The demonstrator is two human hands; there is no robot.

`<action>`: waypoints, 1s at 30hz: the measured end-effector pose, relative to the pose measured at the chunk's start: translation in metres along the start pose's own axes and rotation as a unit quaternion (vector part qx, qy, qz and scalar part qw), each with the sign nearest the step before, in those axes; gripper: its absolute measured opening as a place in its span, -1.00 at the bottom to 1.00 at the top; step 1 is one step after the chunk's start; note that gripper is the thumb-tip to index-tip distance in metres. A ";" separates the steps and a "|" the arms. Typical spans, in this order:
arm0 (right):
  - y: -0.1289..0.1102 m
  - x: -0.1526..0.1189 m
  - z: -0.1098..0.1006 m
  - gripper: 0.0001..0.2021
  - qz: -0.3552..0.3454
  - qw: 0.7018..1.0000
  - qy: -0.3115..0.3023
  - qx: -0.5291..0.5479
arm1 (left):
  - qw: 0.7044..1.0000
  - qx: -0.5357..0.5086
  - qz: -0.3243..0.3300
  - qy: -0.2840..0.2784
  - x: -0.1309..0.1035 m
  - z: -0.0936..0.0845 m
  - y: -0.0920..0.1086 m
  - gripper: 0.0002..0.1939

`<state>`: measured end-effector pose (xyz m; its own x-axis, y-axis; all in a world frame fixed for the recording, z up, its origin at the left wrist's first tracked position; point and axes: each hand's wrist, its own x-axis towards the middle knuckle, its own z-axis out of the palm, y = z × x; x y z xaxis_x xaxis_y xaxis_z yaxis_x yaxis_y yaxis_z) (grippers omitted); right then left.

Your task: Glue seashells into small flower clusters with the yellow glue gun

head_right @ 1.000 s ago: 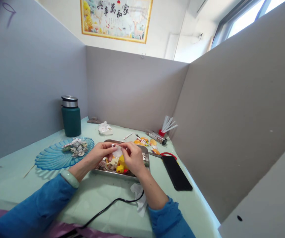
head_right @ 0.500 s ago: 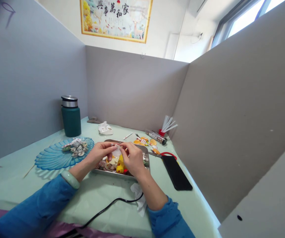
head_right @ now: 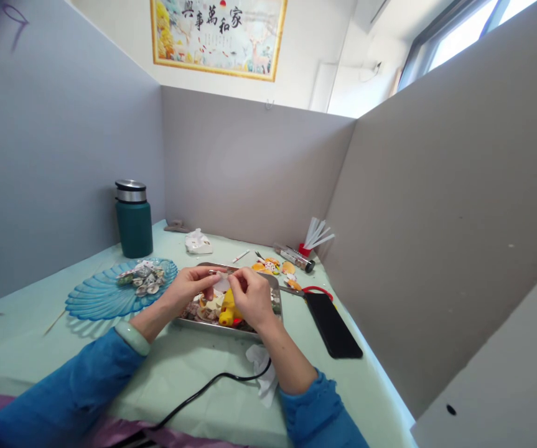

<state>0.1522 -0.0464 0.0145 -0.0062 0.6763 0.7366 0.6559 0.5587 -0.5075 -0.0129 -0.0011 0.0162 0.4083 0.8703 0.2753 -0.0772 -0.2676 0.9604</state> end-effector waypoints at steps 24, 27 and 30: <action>-0.004 -0.001 -0.001 -0.82 -0.018 1.000 -0.006 0.001 | 1.000 0.013 0.021 0.014 -0.001 -0.001 -0.003 -0.53; -0.002 -0.002 0.000 -0.86 -0.018 1.000 -0.009 0.011 | 0.999 0.019 0.023 0.015 0.000 -0.002 -0.004 -0.55; -0.001 -0.002 0.001 -0.89 -0.024 1.000 -0.008 0.017 | 0.999 0.027 0.024 0.020 0.000 -0.002 -0.004 -0.56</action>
<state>0.1508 -0.0477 0.0136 -0.0487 0.6561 0.7531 0.6281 0.6064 -0.4876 -0.0142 0.0008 0.0120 0.3692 0.8716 0.3225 -0.0464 -0.3293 0.9431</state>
